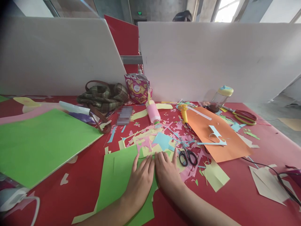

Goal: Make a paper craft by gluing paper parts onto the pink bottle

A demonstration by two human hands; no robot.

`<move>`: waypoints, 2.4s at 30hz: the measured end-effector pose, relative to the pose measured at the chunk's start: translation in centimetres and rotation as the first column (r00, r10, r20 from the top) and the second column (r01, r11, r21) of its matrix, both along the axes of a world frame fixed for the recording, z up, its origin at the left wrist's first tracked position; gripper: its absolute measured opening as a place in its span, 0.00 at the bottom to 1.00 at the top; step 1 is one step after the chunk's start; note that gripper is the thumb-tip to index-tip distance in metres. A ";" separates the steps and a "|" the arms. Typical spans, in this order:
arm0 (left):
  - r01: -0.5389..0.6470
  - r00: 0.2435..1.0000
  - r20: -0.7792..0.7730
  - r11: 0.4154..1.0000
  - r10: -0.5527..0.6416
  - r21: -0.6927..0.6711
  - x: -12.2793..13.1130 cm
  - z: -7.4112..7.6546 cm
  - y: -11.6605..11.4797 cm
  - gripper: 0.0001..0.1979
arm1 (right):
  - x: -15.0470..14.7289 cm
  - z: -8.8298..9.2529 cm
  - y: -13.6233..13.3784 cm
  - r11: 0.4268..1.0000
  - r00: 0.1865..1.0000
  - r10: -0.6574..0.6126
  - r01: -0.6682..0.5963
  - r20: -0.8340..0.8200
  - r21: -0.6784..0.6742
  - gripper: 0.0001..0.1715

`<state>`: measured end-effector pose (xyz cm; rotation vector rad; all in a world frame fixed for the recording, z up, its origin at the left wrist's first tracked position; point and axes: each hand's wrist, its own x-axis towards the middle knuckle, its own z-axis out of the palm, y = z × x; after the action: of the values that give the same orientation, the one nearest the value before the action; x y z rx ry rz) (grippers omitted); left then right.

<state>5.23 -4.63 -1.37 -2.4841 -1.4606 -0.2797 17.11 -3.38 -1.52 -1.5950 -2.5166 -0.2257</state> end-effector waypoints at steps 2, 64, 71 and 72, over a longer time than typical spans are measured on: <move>-0.016 1.000 0.009 1.000 0.016 -0.023 -0.2 0.0 0.1 0.21 | 0.0 -0.1 0.0 1.000 1.000 -0.001 0.001 0.020 0.015 0.21; 0.048 0.999 0.024 0.990 -0.046 -0.133 0.3 0.7 -1.0 0.27 | -0.3 -0.8 -2.1 0.998 0.999 -0.002 -0.001 0.047 0.057 0.26; 0.051 0.998 -0.031 0.995 -0.054 -0.086 0.4 0.5 -1.2 0.24 | -0.4 -1.1 -2.4 0.999 0.998 0.033 -0.034 0.059 0.016 0.27; 0.052 0.998 -0.033 0.995 -0.055 -0.085 0.4 0.5 -1.2 0.24 | -0.4 -1.2 -2.4 0.999 0.998 0.034 -0.036 0.058 0.026 0.26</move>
<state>5.63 -5.87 -0.92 -2.5838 -1.4218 -0.1872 16.71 -5.81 -2.70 -1.5548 -2.5701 -0.3047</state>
